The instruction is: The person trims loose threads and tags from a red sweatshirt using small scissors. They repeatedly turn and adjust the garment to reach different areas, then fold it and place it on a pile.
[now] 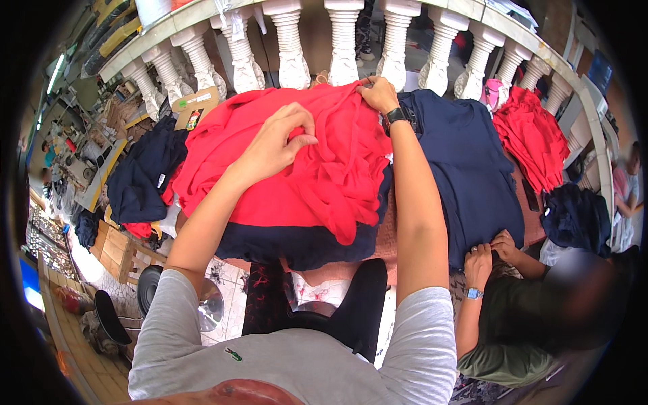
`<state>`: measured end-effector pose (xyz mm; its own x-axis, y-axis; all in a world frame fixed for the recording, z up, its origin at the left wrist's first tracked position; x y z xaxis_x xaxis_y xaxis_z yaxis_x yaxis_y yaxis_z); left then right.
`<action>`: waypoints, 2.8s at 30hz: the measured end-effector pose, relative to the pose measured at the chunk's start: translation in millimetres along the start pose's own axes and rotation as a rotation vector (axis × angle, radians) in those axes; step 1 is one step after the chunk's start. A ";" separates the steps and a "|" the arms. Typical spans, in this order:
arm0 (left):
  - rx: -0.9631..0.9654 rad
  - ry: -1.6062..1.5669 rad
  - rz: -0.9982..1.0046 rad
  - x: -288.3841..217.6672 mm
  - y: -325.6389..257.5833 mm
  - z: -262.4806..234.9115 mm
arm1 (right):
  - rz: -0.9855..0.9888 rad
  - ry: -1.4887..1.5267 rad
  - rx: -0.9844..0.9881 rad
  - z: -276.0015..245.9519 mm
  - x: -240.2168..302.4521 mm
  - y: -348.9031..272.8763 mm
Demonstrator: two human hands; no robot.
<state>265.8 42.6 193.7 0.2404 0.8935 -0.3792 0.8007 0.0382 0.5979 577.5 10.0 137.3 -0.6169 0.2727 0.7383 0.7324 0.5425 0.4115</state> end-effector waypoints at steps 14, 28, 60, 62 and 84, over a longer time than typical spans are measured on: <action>-0.283 -0.630 -0.270 93.6 -8.3 -48.7 | -0.126 0.126 0.349 6.8 21.4 23.0; -0.251 -0.857 -0.436 129.1 -39.6 -21.9 | 0.068 0.346 0.043 -18.4 -10.5 -25.8; 0.014 -0.331 -0.450 102.9 110.0 23.2 | -0.260 0.472 0.108 -68.6 147.0 -74.2; 0.032 -0.529 -0.521 107.9 99.7 28.4 | -0.219 0.439 0.114 -57.3 139.3 -63.9; -0.252 -0.534 -0.271 102.3 99.4 -30.8 | -0.243 0.238 -0.139 3.5 83.7 -82.2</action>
<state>353.2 151.6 236.1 0.3401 0.4944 -0.7999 0.7335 0.3928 0.5547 464.7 -9.0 163.4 -0.7055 -0.0526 0.7067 0.6147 0.4510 0.6472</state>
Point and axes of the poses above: each hand's wrist, its own y-axis towards the middle knuckle, its own z-axis out of the palm, x = y × z, the point moved 9 cm from there along y, towards the middle knuckle, and after that the axes turned 3 degrees about y, right-handed, at the moved point
